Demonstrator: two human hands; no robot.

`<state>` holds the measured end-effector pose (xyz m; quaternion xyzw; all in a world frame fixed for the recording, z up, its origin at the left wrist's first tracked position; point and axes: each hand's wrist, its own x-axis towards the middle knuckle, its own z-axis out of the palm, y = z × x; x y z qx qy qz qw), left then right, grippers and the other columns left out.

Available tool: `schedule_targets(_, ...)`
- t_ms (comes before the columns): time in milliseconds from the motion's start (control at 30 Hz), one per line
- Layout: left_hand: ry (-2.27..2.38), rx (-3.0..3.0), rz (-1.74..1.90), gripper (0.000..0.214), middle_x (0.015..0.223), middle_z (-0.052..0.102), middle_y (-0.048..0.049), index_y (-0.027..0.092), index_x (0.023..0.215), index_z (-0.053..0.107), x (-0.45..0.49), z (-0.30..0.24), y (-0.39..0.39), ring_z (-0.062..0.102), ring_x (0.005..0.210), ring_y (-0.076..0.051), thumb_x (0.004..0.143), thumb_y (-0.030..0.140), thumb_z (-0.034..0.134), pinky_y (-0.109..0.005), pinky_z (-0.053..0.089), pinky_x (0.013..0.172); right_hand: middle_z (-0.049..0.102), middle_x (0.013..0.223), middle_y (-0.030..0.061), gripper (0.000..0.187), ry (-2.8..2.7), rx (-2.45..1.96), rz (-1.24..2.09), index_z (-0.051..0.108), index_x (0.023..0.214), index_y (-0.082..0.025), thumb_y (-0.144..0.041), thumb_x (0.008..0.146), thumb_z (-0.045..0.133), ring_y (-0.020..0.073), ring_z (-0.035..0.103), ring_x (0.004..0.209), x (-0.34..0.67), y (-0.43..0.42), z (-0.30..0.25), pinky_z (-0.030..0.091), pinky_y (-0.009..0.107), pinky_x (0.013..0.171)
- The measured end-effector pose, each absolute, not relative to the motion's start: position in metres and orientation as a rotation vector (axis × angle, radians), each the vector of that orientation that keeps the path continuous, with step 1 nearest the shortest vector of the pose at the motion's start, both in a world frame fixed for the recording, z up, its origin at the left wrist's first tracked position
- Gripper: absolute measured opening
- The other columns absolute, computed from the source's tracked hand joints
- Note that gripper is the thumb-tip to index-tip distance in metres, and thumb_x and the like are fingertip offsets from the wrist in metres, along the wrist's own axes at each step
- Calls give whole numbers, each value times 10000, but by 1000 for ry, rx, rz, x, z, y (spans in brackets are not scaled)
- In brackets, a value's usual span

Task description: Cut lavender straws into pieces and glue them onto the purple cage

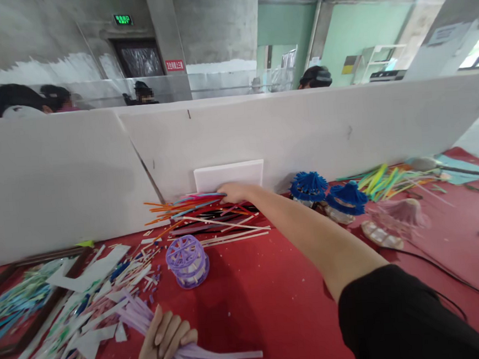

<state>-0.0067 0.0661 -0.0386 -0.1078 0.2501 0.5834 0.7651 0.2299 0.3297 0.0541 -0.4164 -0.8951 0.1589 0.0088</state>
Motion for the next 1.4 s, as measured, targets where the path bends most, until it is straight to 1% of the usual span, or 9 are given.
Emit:
schedule_targets(267, 543, -244, 1280, 459, 282, 367, 94, 187, 408, 411, -8, -40, 68, 332, 259, -54, 645, 255, 798, -242, 359, 402, 594, 1164, 72, 298, -2718, -1392, 581, 568, 1161, -155, -322, 915, 559, 217, 611, 982, 238, 343, 54, 528, 409, 823)
schedule_targets(500, 523, -265, 1279, 443, 276, 375, 89, 190, 397, 426, -9, -41, 69, 339, 252, -64, 623, 237, 804, -249, 368, 393, 588, 1176, 75, 307, -2711, -1398, 520, 563, 1169, -153, -321, 911, 565, 223, 605, 1001, 237, 348, 60, 522, 421, 836)
schedule_targets(700, 514, -266, 1282, 431, 285, 384, 86, 190, 403, 434, -8, -40, 68, 343, 256, -65, 638, 231, 793, -252, 374, 400, 594, 1163, 74, 303, -2728, -1391, 498, 565, 1164, -152, -322, 913, 563, 218, 610, 986, 237, 344, 64, 526, 414, 827)
schedule_targets(833, 509, -256, 1280, 430, 289, 378, 85, 190, 408, 432, -8, -40, 66, 346, 261, -64, 653, 223, 783, -253, 371, 409, 588, 1179, 79, 314, -2744, -1343, 465, 557, 1180, -156, -320, 912, 565, 219, 607, 998, 235, 331, 52, 523, 421, 836)
schedule_targets(933, 513, -241, 1274, 426, 294, 378, 84, 191, 415, 429, -7, -39, 66, 354, 267, -66, 668, 221, 771, -256, 371, 418, 574, 1207, 87, 318, -2742, -1338, 382, 551, 1191, -163, -316, 912, 564, 222, 596, 1026, 230, 318, 36, 513, 434, 856)
schedule_targets(1100, 523, -231, 1290, 440, 294, 377, 79, 193, 424, 414, -7, -39, 66, 351, 263, -67, 749, 256, 703, -255, 359, 422, 569, 1214, 88, 319, -2721, -1354, 222, 550, 1191, -162, -317, 912, 564, 224, 591, 1034, 223, 303, 14, 509, 439, 861)
schedule_targets(1233, 529, -242, 1308, 478, 289, 376, 71, 195, 429, 407, -8, -38, 67, 341, 254, -69, 862, 304, 575, -256, 345, 423, 579, 1195, 86, 309, -2736, -1329, 187, 554, 1183, -162, -315, 914, 561, 216, 600, 1011, 221, 296, 2, 518, 426, 845)
schedule_targets(1333, 522, -250, 1317, 498, 293, 379, 66, 195, 435, 406, -8, -37, 67, 341, 255, -70, 906, 325, 502, -255, 340, 423, 584, 1185, 84, 299, -2727, -1302, 188, 559, 1175, -163, -314, 917, 558, 210, 604, 999, 222, 291, 1, 521, 418, 839)
schedule_targets(1400, 514, -253, 1320, 505, 293, 379, 66, 194, 434, 403, -8, -36, 67, 342, 255, -69, 915, 327, 484, -252, 339, 423, 578, 1201, 84, 299, -2666, -1315, 166, 560, 1175, -168, -317, 916, 558, 215, 598, 1015, 225, 283, 6, 515, 429, 852)
